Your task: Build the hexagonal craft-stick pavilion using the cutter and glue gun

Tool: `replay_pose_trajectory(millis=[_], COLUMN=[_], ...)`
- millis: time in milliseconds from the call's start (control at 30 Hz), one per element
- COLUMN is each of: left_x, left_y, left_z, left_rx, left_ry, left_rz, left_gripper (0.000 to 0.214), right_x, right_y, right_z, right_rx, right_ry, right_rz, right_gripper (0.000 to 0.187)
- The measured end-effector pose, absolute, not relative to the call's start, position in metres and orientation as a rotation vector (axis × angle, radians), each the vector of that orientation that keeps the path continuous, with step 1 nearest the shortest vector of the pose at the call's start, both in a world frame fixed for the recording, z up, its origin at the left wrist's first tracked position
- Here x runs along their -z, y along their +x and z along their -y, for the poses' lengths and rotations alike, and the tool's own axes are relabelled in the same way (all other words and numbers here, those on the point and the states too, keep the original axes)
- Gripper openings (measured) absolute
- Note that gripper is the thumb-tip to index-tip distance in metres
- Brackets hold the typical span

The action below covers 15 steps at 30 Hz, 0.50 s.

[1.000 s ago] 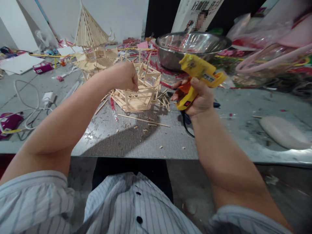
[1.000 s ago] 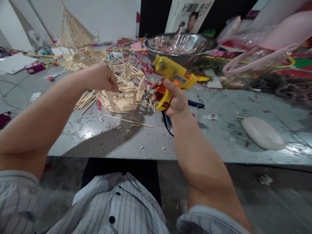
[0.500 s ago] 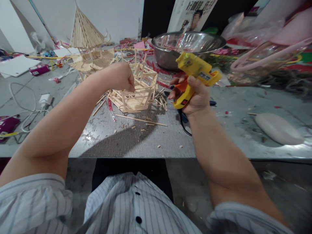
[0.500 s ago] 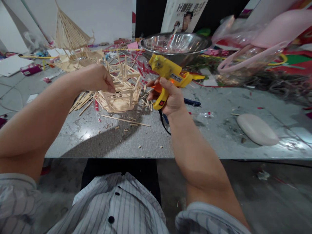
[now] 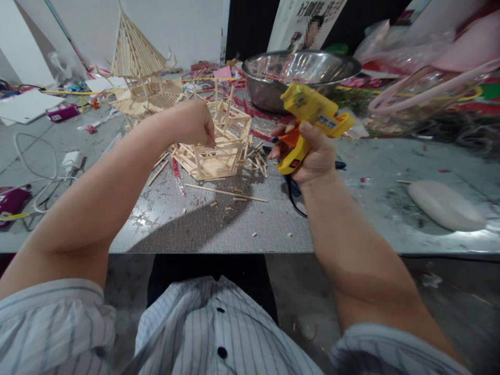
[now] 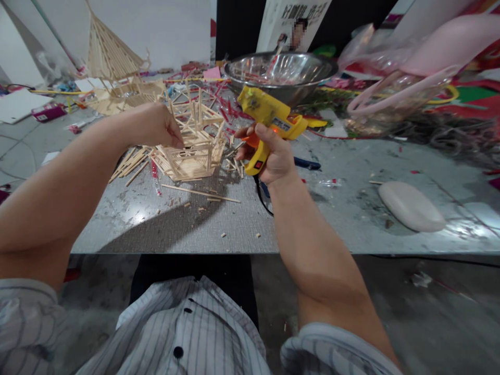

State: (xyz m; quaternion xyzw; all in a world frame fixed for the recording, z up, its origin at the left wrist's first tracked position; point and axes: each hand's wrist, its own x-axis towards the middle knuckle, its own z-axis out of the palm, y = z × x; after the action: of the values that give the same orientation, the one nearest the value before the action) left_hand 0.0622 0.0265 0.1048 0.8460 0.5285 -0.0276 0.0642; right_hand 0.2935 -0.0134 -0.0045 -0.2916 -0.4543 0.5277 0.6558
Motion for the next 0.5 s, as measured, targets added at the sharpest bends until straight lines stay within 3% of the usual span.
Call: replay_pose_trajectory(millis=[500], left_x=[-0.1006], left_y=[0.057], left_z=[-0.034], left_rx=[0.064], left_ry=[2.565], left_rz=[-1.561], left_gripper=[0.04], right_x=[0.0047], right_y=[0.2936], right_z=[0.0114], right_rx=[-1.204], right_ry=[-0.598], right_rz=[1.031], right_gripper=[0.03])
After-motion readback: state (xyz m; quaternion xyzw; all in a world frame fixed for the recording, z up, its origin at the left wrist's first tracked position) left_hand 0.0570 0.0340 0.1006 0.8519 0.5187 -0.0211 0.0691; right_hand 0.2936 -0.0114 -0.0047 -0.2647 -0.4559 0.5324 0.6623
